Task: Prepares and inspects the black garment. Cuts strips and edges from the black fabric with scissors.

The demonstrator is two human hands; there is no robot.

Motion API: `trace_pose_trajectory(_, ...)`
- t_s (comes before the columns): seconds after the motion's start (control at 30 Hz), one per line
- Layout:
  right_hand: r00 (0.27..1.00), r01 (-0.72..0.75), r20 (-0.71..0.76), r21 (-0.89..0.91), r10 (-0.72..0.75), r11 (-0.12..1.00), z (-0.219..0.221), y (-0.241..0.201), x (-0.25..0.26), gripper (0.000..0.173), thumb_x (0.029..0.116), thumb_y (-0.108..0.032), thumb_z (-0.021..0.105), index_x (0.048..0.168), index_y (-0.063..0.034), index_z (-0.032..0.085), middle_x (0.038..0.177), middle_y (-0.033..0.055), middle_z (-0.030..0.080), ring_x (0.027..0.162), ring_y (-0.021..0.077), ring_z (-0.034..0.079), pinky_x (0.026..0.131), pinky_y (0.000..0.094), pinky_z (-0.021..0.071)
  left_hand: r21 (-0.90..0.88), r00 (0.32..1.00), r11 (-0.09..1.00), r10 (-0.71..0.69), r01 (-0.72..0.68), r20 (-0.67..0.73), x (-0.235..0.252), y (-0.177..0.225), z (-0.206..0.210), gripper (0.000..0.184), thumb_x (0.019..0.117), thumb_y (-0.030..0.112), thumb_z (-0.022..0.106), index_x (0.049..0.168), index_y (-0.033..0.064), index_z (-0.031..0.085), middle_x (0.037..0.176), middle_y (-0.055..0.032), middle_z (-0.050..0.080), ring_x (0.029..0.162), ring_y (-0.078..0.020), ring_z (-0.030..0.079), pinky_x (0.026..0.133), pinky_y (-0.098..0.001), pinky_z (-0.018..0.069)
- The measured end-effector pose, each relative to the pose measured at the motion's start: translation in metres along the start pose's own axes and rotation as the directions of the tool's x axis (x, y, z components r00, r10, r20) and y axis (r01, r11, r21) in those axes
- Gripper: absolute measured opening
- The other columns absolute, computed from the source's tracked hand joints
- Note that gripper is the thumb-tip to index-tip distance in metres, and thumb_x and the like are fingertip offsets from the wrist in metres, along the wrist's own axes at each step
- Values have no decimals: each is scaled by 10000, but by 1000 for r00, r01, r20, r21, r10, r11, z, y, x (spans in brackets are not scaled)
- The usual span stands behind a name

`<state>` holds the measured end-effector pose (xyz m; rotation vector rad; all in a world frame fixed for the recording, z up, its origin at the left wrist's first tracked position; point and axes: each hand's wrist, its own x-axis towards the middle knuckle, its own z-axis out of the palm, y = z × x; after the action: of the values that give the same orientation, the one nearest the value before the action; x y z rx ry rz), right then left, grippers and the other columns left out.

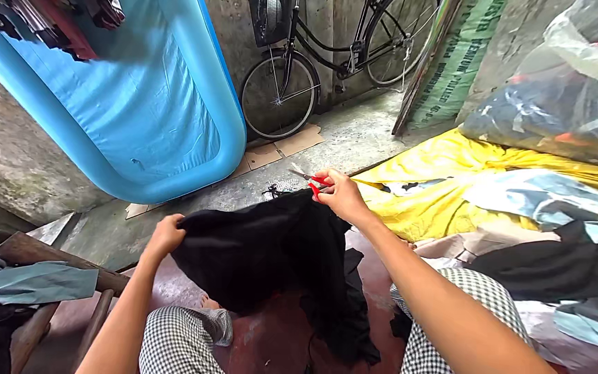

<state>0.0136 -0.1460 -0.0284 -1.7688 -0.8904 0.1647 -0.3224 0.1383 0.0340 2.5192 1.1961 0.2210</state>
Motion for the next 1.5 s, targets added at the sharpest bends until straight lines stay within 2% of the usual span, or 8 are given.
trace_pose_trajectory(0.17,977,136,165,0,-134,991,32,-11,-14,533,790,57,772,1296,-51,645,1215,210,632,944,312,686,809,475,600,-11,922,994,102,-106,373,-2,30,70,639,850,201,834,1415,60,572,1317,-222,633,1191,-402,620,1024,-617,477)
trace_pose_trajectory(0.33,942,175,288,21,-173,984,53,-20,-24,501,815,51,736,1293,-74,651,1168,181,613,858,254,670,778,423,595,-509,889,850,334,-139,314,-24,99,145,850,820,227,861,1536,87,425,1478,-162,528,1319,-301,551,1076,-498,480)
trace_pose_trajectory(0.5,923,196,329,37,-197,980,50,-26,-25,475,819,66,717,1270,-73,662,1149,166,629,862,246,668,784,417,590,-741,844,667,440,-78,308,-20,121,185,545,806,-26,801,1314,40,615,1140,-123,717,1003,-216,700,893,-425,586)
trace_pose_trajectory(0.9,924,201,275,239,-264,950,60,-28,-38,483,817,46,721,1281,-72,660,1173,137,649,895,203,681,803,377,596,-857,931,515,328,-33,161,-52,154,184,159,963,172,700,1097,86,686,939,-52,693,819,-124,650,759,-363,559)
trace_pose_trajectory(1.07,993,7,104,363,-48,932,51,-10,-28,608,928,-185,721,1470,-74,469,1313,200,578,982,271,692,833,452,611,-863,935,502,328,-51,136,-58,160,155,309,997,421,645,1101,139,711,931,-53,714,793,-136,677,745,-374,585)
trace_pose_trajectory(1.17,954,-253,261,439,147,862,42,4,-31,634,988,-268,667,1506,-51,373,1317,208,579,1117,292,622,924,483,530,-873,882,459,464,-165,77,-56,151,126,322,1055,377,551,1238,165,708,1070,-61,728,884,-143,695,806,-371,597)
trace_pose_trajectory(1.33,760,-582,623,528,183,619,63,19,-55,372,1057,-260,544,1412,-180,465,1186,67,662,916,177,675,770,379,570,-876,855,448,511,-176,90,-53,137,97,317,1066,337,537,1276,166,701,1083,-77,731,883,-152,702,789,-356,602)
trace_pose_trajectory(1.5,677,-491,732,374,74,787,68,19,-50,617,860,88,679,1412,-118,498,1167,153,630,909,254,666,809,452,585,-864,885,493,441,-99,150,-52,109,104,322,1061,352,543,1295,196,699,1137,-78,725,941,-174,699,827,-379,592)
